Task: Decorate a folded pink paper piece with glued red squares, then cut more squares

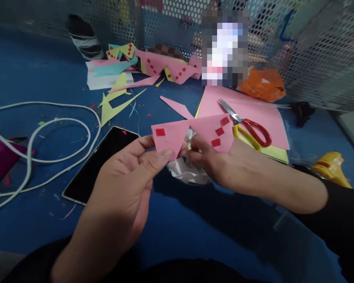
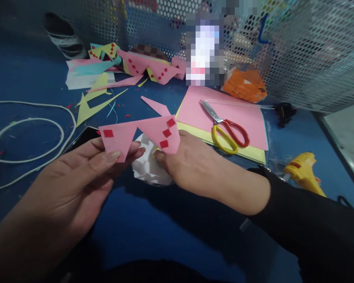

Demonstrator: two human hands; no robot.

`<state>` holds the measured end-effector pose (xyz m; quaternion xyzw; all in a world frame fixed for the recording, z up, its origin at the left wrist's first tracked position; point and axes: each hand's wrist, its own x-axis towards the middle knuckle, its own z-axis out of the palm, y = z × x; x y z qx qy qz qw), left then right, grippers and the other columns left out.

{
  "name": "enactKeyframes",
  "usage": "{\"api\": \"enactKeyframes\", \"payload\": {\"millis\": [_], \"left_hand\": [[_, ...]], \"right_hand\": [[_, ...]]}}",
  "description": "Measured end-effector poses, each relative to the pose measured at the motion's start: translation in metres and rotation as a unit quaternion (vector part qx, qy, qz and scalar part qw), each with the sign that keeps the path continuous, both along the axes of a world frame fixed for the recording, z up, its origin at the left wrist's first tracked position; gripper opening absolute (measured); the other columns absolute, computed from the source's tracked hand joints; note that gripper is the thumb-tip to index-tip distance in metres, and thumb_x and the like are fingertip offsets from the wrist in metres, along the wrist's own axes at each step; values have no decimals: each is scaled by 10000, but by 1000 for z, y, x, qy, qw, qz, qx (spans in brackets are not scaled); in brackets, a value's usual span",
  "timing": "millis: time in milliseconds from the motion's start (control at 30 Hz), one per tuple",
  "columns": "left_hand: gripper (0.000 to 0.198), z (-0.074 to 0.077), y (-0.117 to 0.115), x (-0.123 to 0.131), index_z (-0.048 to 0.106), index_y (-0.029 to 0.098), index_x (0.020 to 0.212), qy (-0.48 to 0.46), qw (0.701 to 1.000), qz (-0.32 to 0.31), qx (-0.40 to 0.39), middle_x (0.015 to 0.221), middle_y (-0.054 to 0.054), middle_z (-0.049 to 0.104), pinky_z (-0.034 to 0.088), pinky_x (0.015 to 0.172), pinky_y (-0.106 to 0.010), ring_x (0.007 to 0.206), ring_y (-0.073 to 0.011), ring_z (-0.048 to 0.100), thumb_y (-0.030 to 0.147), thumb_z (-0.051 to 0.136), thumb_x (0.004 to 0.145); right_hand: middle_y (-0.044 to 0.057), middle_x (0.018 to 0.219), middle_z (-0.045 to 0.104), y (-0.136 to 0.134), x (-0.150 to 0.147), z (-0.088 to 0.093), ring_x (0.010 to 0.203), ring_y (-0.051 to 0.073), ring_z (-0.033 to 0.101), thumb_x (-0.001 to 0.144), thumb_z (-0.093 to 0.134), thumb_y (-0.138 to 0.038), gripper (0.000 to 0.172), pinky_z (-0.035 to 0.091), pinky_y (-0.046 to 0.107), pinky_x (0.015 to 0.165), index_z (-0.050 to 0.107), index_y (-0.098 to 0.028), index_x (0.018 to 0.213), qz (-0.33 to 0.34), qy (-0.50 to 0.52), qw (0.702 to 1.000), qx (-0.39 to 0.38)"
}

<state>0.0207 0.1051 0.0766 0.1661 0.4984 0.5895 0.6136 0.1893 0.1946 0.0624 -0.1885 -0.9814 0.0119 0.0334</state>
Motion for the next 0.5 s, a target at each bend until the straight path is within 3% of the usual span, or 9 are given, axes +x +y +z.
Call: {"api": "enactKeyframes", "payload": {"millis": [133, 267, 500], "left_hand": [[252, 3, -1, 2, 727, 164, 1112, 7, 1000, -5, 1, 1069, -89, 795, 611, 873, -319, 1015, -266, 747, 135, 714, 862], [253, 1, -1, 1, 740, 192, 1094, 6, 1000, -4, 0, 1038, -68, 800, 617, 856, -305, 1013, -259, 746, 122, 716, 852], [163, -4, 1, 0, 760, 168, 986, -1, 1000, 21, 16, 998, -75, 795, 603, 890, -279, 1059, -247, 733, 98, 668, 872]], "right_hand": [[108, 842, 675, 4, 3, 3, 739, 215, 519, 868, 412, -43, 304, 286, 364, 630, 641, -171, 716, 21, -15, 999, 23], [90, 796, 650, 6, 1, 4, 687, 192, 484, 923, 395, -85, 306, 278, 342, 592, 694, -134, 888, 6, 16, 1000, 16], [95, 908, 699, 17, -10, -7, 825, 207, 576, 962, 458, -203, 201, 362, 322, 638, 658, -186, 968, -22, 34, 994, -99]]}}
